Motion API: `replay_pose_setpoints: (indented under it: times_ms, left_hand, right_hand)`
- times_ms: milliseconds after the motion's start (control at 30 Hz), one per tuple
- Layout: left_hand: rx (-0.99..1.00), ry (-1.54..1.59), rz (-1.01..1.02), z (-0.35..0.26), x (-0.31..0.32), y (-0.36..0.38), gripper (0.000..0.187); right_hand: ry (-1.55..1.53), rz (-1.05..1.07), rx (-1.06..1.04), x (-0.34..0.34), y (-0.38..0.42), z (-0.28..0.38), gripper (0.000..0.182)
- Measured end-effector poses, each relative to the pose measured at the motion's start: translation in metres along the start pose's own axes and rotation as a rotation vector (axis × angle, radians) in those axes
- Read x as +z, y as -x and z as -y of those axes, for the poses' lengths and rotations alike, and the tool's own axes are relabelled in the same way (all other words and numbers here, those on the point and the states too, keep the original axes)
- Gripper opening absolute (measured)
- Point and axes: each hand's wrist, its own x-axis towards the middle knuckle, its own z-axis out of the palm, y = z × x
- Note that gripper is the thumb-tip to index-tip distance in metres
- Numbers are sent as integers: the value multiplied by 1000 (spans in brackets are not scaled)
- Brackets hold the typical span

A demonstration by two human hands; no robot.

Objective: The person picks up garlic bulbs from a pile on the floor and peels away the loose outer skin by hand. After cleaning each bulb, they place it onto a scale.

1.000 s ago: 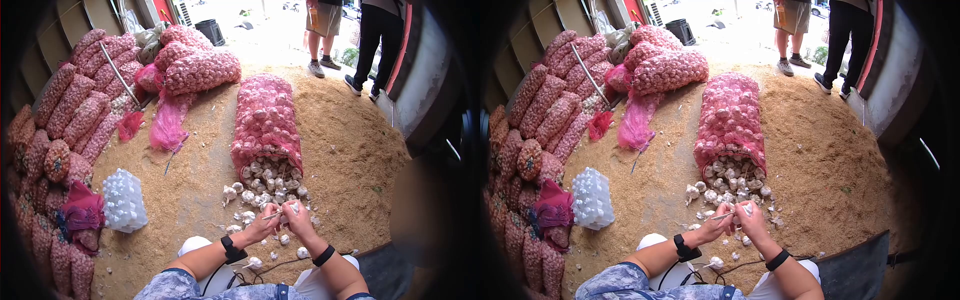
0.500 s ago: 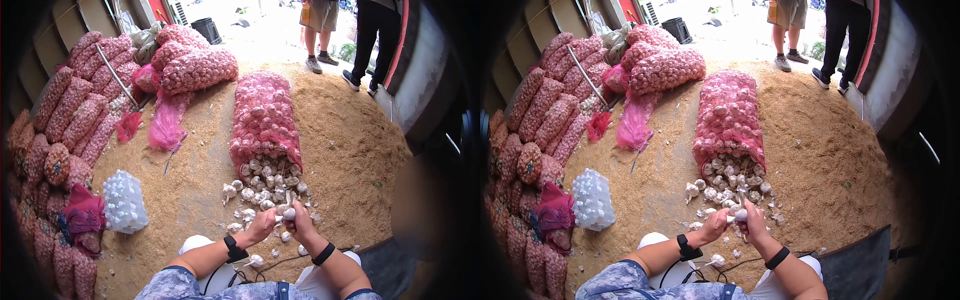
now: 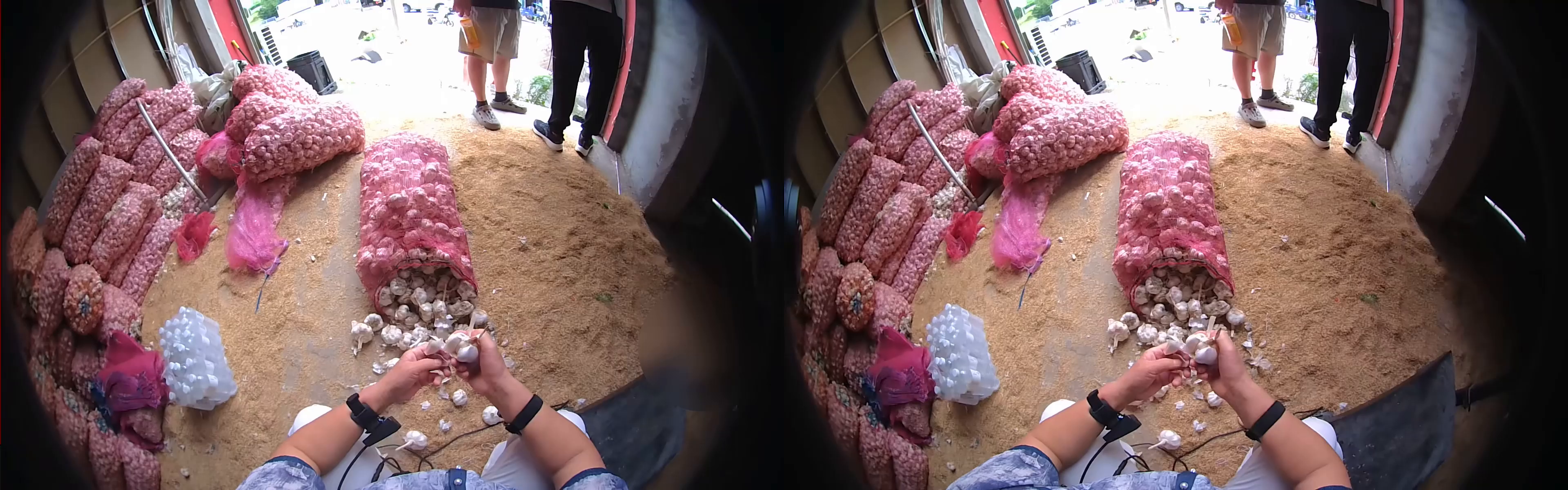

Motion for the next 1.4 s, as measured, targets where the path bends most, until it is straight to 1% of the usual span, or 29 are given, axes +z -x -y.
replay_pose_setpoints:
  times_ms: [33,67,100,167,200,267,333,367,433,567,633,667,733,767,833,867,900,967,1000,1033,1100,1133,1167,1200,1233,1300,1333,1367,1400]
  left_hand:
    - [-11,0,-16,-4,2,1,38]
    - [-6,-67,1,-3,-2,1,38]
    - [-15,-62,6,-4,-1,1,38]
    - [16,-80,-22,-8,-2,-1,37]
    - [-4,-22,-9,-12,1,0,34]
    - [17,2,-10,-8,-3,-2,33]
    - [46,11,8,-13,-2,-2,27]
    - [55,60,-77,-12,0,-2,24]
    - [97,99,-66,-9,-8,-7,20]
    - [59,37,-91,-13,-14,-5,13]
    - [26,-124,-128,-16,-12,-6,19]
    - [25,-128,-121,-14,-11,-8,19]
    - [96,-510,-272,-7,-12,-9,26]
    - [116,-647,-337,-4,-13,-9,29]
    - [240,-1066,-415,-4,-14,-10,34]
    - [217,-1240,-515,-1,-12,-7,38]
    - [229,-1245,-516,-1,-15,-10,38]
    - [406,-1446,-446,5,-29,-14,36]
    - [1010,-1618,-409,7,-31,-21,33]
    - [1010,-1623,-415,7,-38,-25,33]
    - [801,-1404,-396,13,-49,-26,28]
    - [239,-746,-358,-1,-25,-15,23]
    - [131,-436,-220,-6,-21,-12,18]
    - [147,-315,-200,-10,-5,-9,15]
    - [128,-298,-168,-11,-1,-9,15]
    - [148,-276,-129,-10,2,-8,17]
    - [106,-316,-138,-15,7,-6,18]
    - [113,-303,-124,-13,6,-7,20]
    - [102,-316,-133,-9,4,-5,22]
  right_hand:
    - [-1,-6,-7,1,-1,1,28]
    - [81,4,-66,1,-3,1,31]
    - [163,11,-119,1,-2,0,33]
    - [216,6,-90,2,1,-1,31]
    - [218,1,-103,4,-1,-3,32]
    - [215,-14,-119,0,-5,-5,32]
    - [129,-63,-101,-5,-9,-4,35]
    - [120,-86,-96,-8,-9,-3,40]
    - [49,-162,-23,0,-6,7,46]
    - [-1,-112,35,-11,-6,11,53]
    - [-35,-162,13,-12,-7,10,53]
    - [-38,-164,5,-13,-8,10,53]
    - [24,-177,22,-14,-9,9,55]
    - [24,-172,13,-13,-9,8,55]
    - [54,-217,25,-10,-7,7,56]
    - [67,-214,34,-9,-6,7,56]
    - [77,-213,33,-10,-8,5,57]
    - [76,-233,39,-11,-10,3,58]
    - [79,-223,35,-11,-11,3,58]
    - [82,-209,22,-13,-11,3,60]
    - [83,-200,25,-14,-14,-1,61]
    - [177,-202,-49,-15,-19,-1,61]
    - [269,-213,-104,-18,-17,-5,60]
    - [287,-239,-139,-14,-13,-7,59]
    - [309,-268,-160,-8,-13,-7,57]
    - [319,-236,-229,-10,-15,-12,51]
    - [347,-211,-235,-12,-16,-11,50]
    - [369,-183,-241,-12,-14,-13,50]
    - [363,-200,-217,-8,-8,-16,50]
